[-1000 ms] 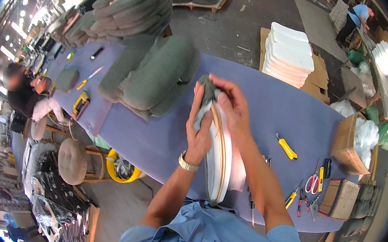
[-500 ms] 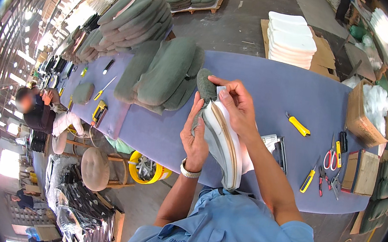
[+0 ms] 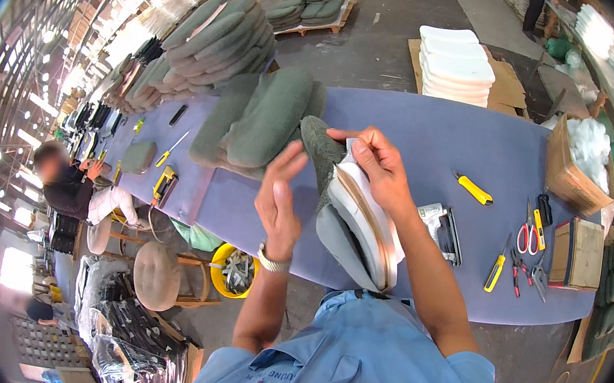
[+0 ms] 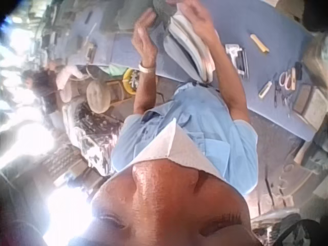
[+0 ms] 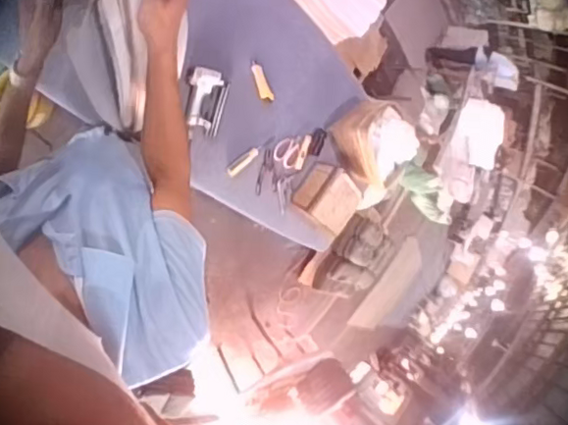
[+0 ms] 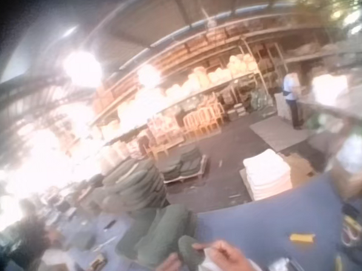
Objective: The person assembles a cushion by wrapping green fabric around a foam core, using a staple gun to secure the fabric edges. They trim excess fabric with a utility knife and smooth the surface, repeating the process for multiple cushions on a workbench.
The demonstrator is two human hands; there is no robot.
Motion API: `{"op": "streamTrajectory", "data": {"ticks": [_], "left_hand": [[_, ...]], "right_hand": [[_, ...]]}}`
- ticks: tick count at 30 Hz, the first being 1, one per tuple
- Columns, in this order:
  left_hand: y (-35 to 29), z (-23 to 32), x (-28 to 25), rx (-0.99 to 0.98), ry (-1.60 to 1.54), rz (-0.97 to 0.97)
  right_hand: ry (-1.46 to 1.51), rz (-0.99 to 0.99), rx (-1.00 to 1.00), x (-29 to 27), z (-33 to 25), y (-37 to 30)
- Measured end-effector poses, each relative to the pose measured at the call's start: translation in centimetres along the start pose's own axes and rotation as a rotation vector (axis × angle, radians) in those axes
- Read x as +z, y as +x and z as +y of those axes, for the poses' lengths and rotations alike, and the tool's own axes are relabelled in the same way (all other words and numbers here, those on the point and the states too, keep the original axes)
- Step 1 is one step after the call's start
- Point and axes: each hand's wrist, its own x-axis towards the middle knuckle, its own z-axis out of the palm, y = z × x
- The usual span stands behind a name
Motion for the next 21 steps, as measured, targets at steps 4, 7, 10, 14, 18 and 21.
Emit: {"op": "streamTrajectory", "data": {"ticks": [4, 7, 10, 14, 18, 21], "left_hand": [[4.6, -0.2, -1.0, 0.126, 0.195, -0.078], [5.0, -1.3, -2.4, 0.1, 0.145, -0.24], [3.8, -2.7, -4.8, 0.019, 0.099, -0.213], [0.1, -5.1, -12.7, -0.241, 0.069, -0.102], [-6.4, -9.8, -20.5, -0.509, -0.114, 0.061], [-11.0, -13.6, -22.8, -0.598, -0.112, 0.059]], "right_hand": [[-0.052, -0.041, 0.042, 1.8, -1.2, -1.0], [-0.049, -0.077, 0.03, 3.0, 0.2, -2.0], [-0.098, 0.062, 0.099, 3.7, 2.2, -3.8], [-0.842, 0.077, 0.414, 1.6, 6.3, -9.7], [-1.084, 0.325, 0.688, -5.6, 10.7, -19.9], [-0.643, 0.522, 0.651, -11.0, 13.2, -27.1]]}}
